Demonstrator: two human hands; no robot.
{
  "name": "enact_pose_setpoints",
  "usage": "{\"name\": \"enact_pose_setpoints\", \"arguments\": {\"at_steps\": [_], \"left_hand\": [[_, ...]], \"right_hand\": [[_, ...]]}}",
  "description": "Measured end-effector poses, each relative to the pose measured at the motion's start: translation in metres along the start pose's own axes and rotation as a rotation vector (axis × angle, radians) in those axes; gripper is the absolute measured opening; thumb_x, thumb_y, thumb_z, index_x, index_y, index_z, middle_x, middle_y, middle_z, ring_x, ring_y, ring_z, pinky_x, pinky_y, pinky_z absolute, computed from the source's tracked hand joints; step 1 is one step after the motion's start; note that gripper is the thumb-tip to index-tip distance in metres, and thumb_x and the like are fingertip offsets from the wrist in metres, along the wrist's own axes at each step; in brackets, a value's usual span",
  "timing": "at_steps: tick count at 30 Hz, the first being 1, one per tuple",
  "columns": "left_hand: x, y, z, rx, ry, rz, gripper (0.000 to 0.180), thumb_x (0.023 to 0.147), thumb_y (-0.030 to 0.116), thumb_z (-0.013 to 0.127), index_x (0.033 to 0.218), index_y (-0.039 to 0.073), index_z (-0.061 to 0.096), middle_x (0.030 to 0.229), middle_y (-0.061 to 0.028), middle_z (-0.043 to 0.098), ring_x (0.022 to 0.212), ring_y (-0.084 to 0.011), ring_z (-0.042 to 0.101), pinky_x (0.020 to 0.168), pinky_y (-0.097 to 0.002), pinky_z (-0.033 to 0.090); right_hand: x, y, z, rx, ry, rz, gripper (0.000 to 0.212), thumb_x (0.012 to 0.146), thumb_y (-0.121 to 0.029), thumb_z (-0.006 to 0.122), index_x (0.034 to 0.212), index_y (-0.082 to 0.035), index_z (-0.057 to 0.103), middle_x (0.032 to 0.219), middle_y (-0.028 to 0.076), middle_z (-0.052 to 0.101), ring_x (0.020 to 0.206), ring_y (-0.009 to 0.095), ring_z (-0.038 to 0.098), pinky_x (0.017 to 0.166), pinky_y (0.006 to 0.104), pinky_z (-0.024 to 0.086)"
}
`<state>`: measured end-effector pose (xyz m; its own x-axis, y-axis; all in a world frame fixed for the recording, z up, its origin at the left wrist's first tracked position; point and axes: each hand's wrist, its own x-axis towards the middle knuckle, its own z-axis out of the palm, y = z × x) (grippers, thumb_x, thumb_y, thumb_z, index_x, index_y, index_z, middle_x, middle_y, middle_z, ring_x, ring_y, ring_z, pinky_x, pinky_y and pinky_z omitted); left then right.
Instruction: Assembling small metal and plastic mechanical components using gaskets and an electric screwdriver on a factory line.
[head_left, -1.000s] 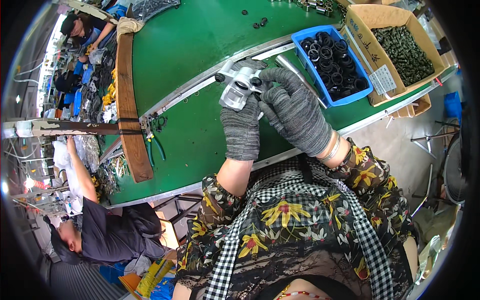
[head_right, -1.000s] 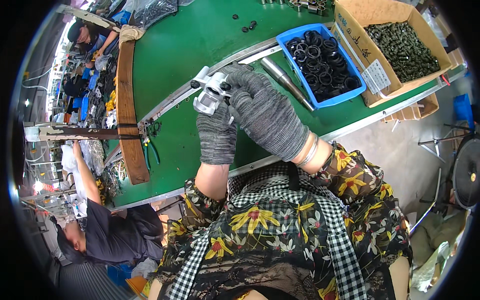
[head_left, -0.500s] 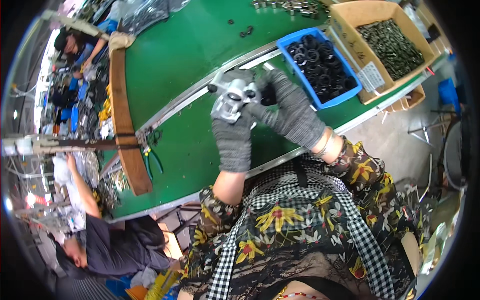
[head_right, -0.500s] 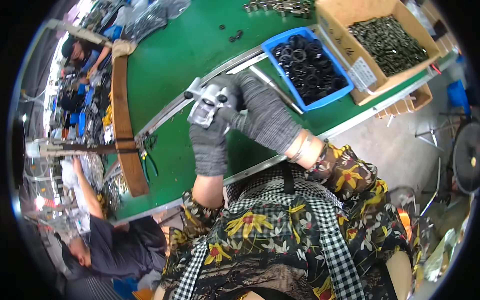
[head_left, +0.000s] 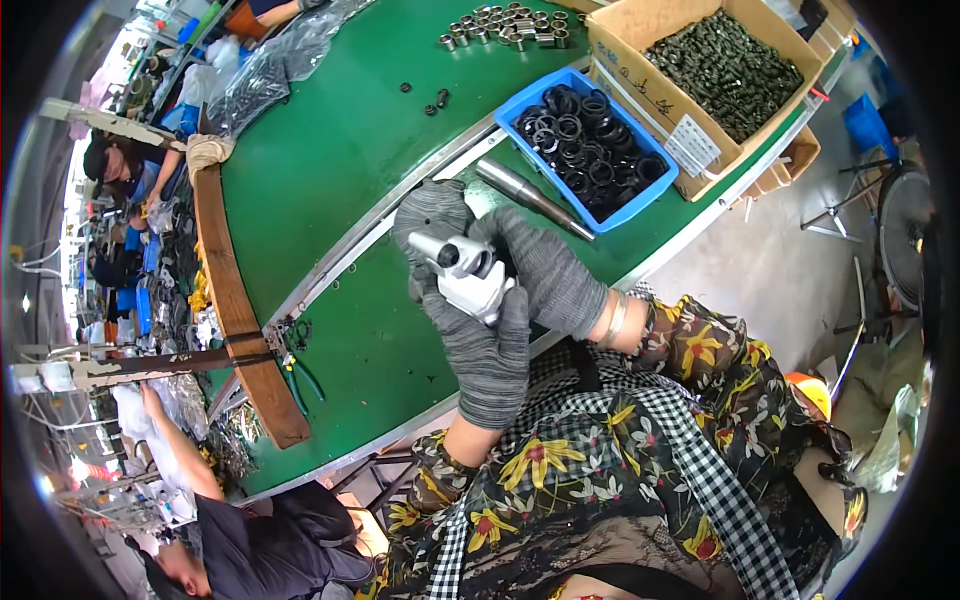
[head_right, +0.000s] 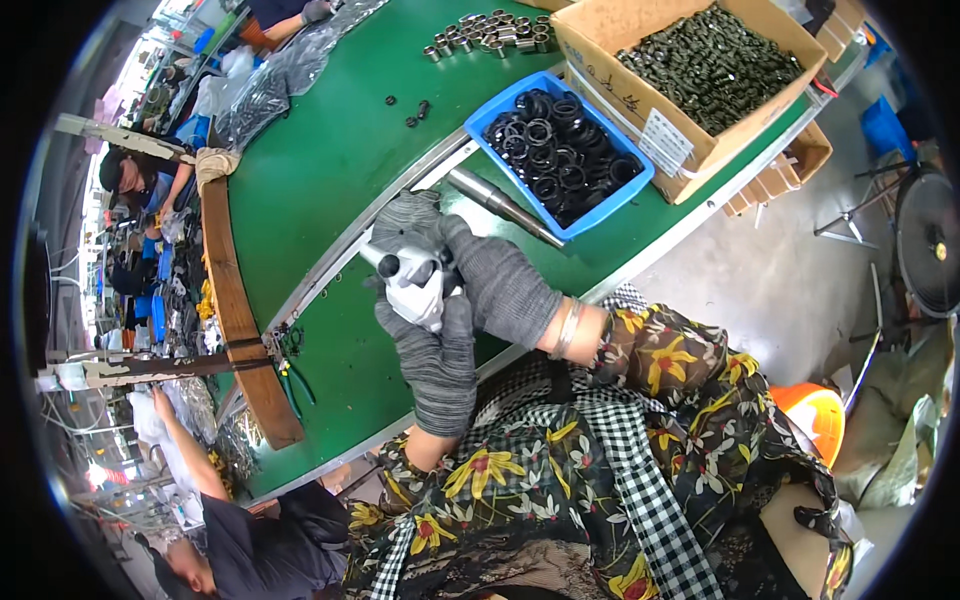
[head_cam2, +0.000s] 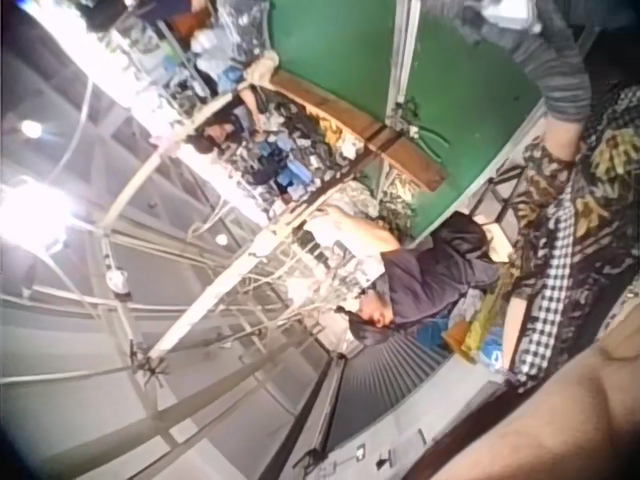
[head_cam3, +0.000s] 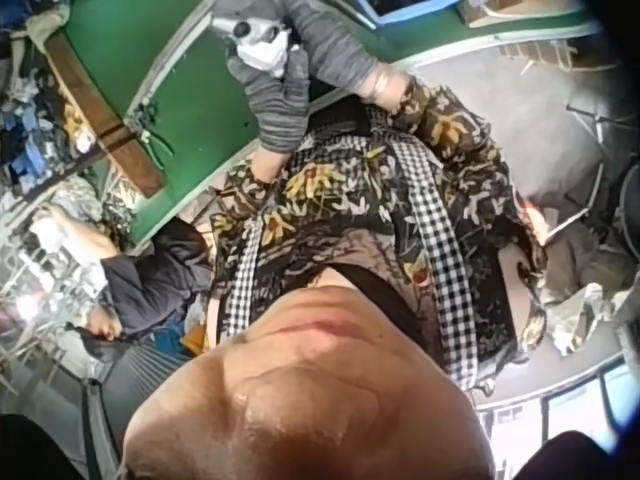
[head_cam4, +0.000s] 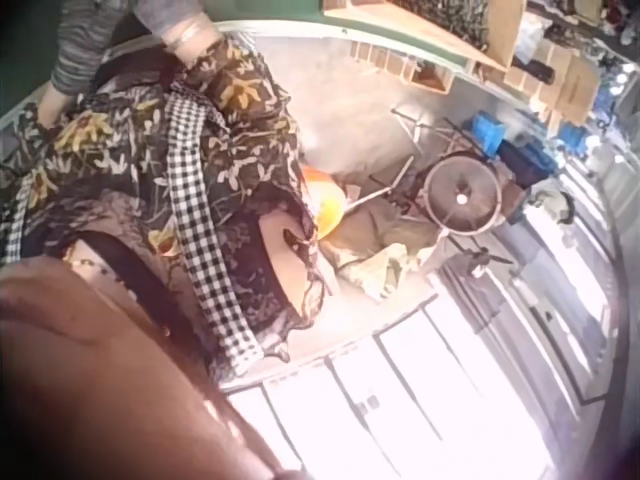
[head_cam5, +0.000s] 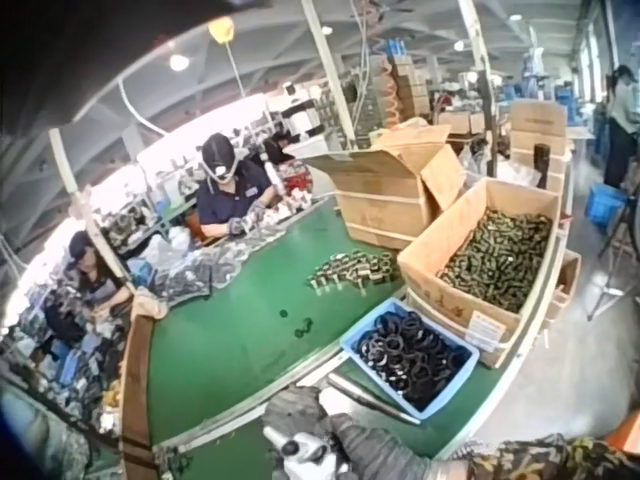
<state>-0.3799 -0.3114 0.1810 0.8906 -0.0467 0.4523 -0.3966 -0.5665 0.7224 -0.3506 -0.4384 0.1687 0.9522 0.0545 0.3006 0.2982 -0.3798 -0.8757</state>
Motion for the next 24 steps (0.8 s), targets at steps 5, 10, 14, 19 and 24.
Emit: {"name": "enact_pose_setpoints", "arguments": {"at_steps": [5, 10, 14, 19, 24], "left_hand": [[-0.002, 0.005, -0.003, -0.216, 0.012, -0.194, 0.072, 0.08, 0.025, 0.073, 0.131, -0.009, 0.035, 0.118, -0.0196, 0.052, 0.109, -0.0265, 0.054, 0.095, -0.0387, 0.043], [0.0, 0.012, -0.008, -0.538, -0.017, -0.498, 0.049, 0.084, 0.023, 0.072, 0.116, -0.003, 0.044, 0.109, -0.0141, 0.052, 0.096, -0.0207, 0.054, 0.086, -0.0354, 0.045], [-0.008, -0.01, -0.016, -0.242, -0.02, -0.274, 0.056, 0.084, 0.024, 0.071, 0.122, -0.005, 0.042, 0.111, -0.0161, 0.051, 0.102, -0.0237, 0.052, 0.089, -0.0366, 0.044], [-0.014, -0.017, -0.023, -0.242, -0.156, -0.398, 0.068, 0.091, 0.027, 0.064, 0.137, -0.003, 0.024, 0.128, -0.016, 0.045, 0.115, -0.0225, 0.048, 0.101, -0.0352, 0.039], [0.001, -0.026, -0.017, -0.549, -0.021, -0.453, 0.053, 0.086, 0.018, 0.068, 0.126, -0.002, 0.039, 0.116, -0.0096, 0.052, 0.099, -0.0159, 0.053, 0.086, -0.0298, 0.046]], "right_hand": [[0.003, 0.001, 0.0, -0.034, -0.092, -0.01, 0.038, 0.077, -0.015, 0.069, 0.111, -0.007, 0.057, 0.093, 0.015, 0.067, 0.086, 0.032, 0.066, 0.075, 0.0378, 0.051], [0.016, -0.01, -0.001, -0.074, -0.289, 0.06, 0.036, 0.077, -0.014, 0.067, 0.111, -0.007, 0.058, 0.096, 0.016, 0.065, 0.091, 0.035, 0.064, 0.079, 0.0377, 0.052], [0.013, -0.005, 0.005, -0.298, -0.281, -0.197, 0.029, 0.082, -0.012, 0.059, 0.109, -0.002, 0.057, 0.095, 0.018, 0.063, 0.089, 0.035, 0.063, 0.076, 0.0404, 0.052], [0.021, -0.012, 0.002, -0.188, -0.493, -0.09, 0.031, 0.08, -0.015, 0.063, 0.109, -0.004, 0.059, 0.102, 0.017, 0.063, 0.1, 0.035, 0.06, 0.087, 0.039, 0.049], [0.038, -0.022, -0.014, 0.024, -0.514, -0.13, 0.042, 0.083, -0.014, 0.066, 0.123, -0.006, 0.057, 0.105, 0.02, 0.063, 0.099, 0.034, 0.062, 0.087, 0.039, 0.05]]}}
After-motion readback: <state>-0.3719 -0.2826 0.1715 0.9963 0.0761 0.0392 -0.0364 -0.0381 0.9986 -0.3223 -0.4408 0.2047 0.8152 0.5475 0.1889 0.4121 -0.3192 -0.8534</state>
